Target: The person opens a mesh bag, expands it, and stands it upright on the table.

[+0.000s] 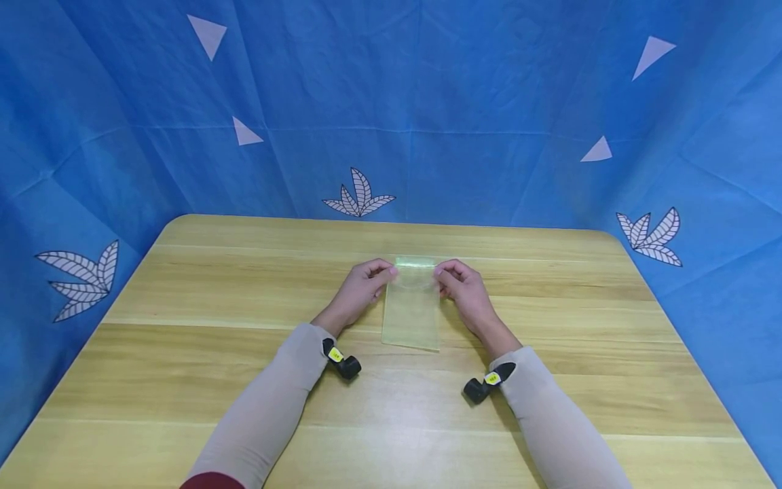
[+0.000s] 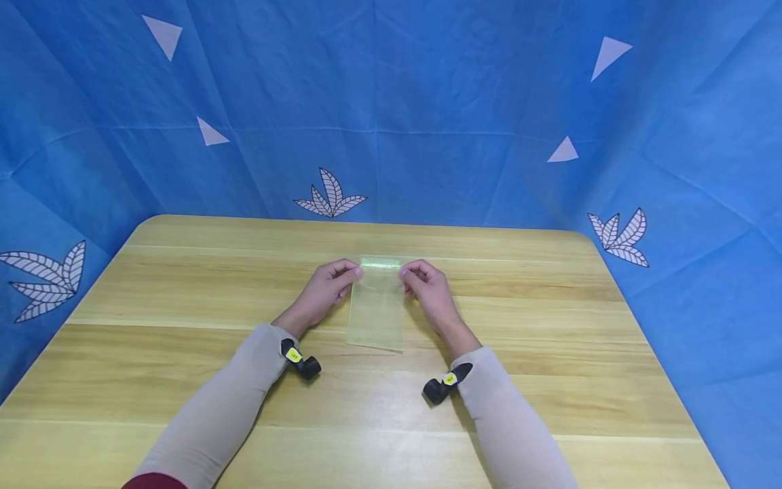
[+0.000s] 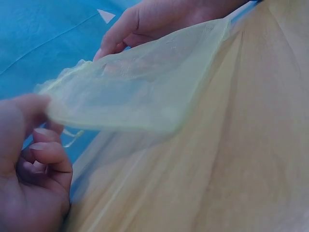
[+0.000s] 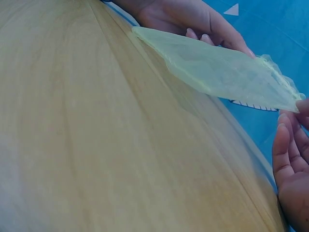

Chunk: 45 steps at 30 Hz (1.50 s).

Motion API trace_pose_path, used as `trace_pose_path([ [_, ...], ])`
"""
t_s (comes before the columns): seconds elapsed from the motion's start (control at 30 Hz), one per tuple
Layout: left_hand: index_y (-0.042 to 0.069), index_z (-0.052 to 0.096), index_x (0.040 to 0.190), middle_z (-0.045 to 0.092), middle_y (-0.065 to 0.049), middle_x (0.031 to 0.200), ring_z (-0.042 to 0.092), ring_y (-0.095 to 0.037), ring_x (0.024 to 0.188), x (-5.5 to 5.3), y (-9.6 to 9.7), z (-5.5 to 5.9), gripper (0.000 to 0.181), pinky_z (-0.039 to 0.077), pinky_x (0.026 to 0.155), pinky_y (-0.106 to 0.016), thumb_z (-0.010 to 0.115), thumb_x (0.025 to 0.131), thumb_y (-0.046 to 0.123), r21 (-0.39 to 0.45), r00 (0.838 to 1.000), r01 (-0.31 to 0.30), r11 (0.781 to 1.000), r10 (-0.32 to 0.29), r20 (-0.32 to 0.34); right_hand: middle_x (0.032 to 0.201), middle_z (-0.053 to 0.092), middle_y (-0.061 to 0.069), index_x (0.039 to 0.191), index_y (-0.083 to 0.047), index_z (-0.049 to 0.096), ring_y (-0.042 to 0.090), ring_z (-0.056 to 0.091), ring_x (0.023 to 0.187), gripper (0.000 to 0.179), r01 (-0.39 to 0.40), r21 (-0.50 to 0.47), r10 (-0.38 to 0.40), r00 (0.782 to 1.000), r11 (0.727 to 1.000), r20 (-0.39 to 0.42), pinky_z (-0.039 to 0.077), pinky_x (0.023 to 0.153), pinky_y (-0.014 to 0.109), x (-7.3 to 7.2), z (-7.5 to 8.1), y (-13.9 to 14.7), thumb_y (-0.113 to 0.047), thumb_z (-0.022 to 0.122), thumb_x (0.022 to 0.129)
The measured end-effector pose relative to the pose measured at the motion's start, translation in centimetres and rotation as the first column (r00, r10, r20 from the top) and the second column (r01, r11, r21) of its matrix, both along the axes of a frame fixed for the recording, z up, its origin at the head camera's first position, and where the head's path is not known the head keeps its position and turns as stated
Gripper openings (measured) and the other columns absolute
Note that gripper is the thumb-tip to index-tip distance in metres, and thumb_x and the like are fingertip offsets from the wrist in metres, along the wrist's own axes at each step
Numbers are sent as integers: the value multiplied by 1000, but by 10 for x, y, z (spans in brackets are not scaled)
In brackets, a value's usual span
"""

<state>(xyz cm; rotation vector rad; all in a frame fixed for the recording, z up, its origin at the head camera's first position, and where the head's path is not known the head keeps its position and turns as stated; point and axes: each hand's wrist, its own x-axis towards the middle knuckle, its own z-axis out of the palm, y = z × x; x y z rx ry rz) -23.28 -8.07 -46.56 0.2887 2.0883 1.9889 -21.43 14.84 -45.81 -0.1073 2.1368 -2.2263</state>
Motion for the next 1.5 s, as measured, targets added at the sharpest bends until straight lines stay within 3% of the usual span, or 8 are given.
trace_pose_path([
  [0.17, 6, 67, 108, 42, -1, 65, 35, -12, 53, 0, 0, 0, 21, 28, 44, -23, 60, 98, 22, 47, 998, -59, 997, 58, 10, 86, 56, 9, 103, 1, 60, 16, 54, 73, 11, 12, -22, -12, 1000, 1000, 16, 49, 63, 24, 0, 1, 0, -9, 56, 99],
  [0.37, 5, 66, 108, 44, 0, 71, 35, -10, 52, -1, -2, 0, 20, 26, 43, -20, 58, 100, 20, 125, 991, -136, 983, 134, 29, 94, 57, 9, 97, -3, 56, 18, 55, 78, 6, 56, -158, -47, 997, 986, 61, 48, 66, 23, -2, 2, 1, -4, 50, 99],
  [0.53, 4, 67, 109, 43, -1, 68, 35, -11, 52, -2, -3, 0, 21, 27, 43, -21, 59, 100, 21, 106, 995, -100, 989, 100, 6, 100, 57, 9, 101, -5, 55, 17, 55, 81, 6, 88, -192, -77, 995, 977, 69, 48, 67, 23, -3, 0, 2, -7, 49, 100],
  [0.8, 7, 69, 105, 42, -1, 64, 35, -12, 52, -2, -2, 0, 21, 28, 45, -22, 62, 98, 26, 53, 999, -35, 998, 35, -3, 93, 48, 4, 104, -9, 58, 14, 48, 80, 7, 215, -207, -216, 976, 955, 15, 46, 69, 27, -4, 1, 3, -14, 56, 100],
  [0.9, 8, 69, 105, 41, -1, 63, 34, -13, 52, -2, -2, -1, 22, 28, 45, -23, 62, 98, 28, 35, 1000, -29, 999, 29, -10, 98, 53, 4, 107, -8, 59, 14, 50, 81, 12, 180, -160, -182, 983, 971, 2, 47, 73, 28, -3, 1, 3, -16, 58, 99],
  [1.1, 10, 70, 106, 43, -1, 63, 34, -14, 50, -2, -2, -3, 23, 29, 45, -24, 62, 98, 30, 3, 999, -2, 1000, 2, -36, 108, 57, 4, 119, -7, 59, 14, 52, 89, 25, 7, -28, -8, 1000, 1000, -9, 49, 76, 26, 0, 2, 2, -23, 59, 99],
  [1.27, 10, 70, 107, 41, -1, 60, 33, -14, 48, -2, -2, -3, 25, 29, 44, -25, 63, 97, 32, -2, 999, 6, 1000, -6, -45, 97, 54, 3, 120, -3, 59, 15, 48, 80, 29, -69, -1, 69, 998, 998, 1, 46, 70, 26, 2, 2, 1, -22, 60, 99],
  [1.5, 12, 71, 104, 41, 0, 62, 35, -15, 53, -2, -2, -3, 25, 33, 52, -28, 64, 96, 35, -52, 998, -28, 998, 25, -66, 80, 56, 4, 104, -1, 64, 17, 52, 74, 23, -117, 184, 130, 990, 976, -62, 46, 68, 28, 4, 0, 0, -23, 62, 97],
])
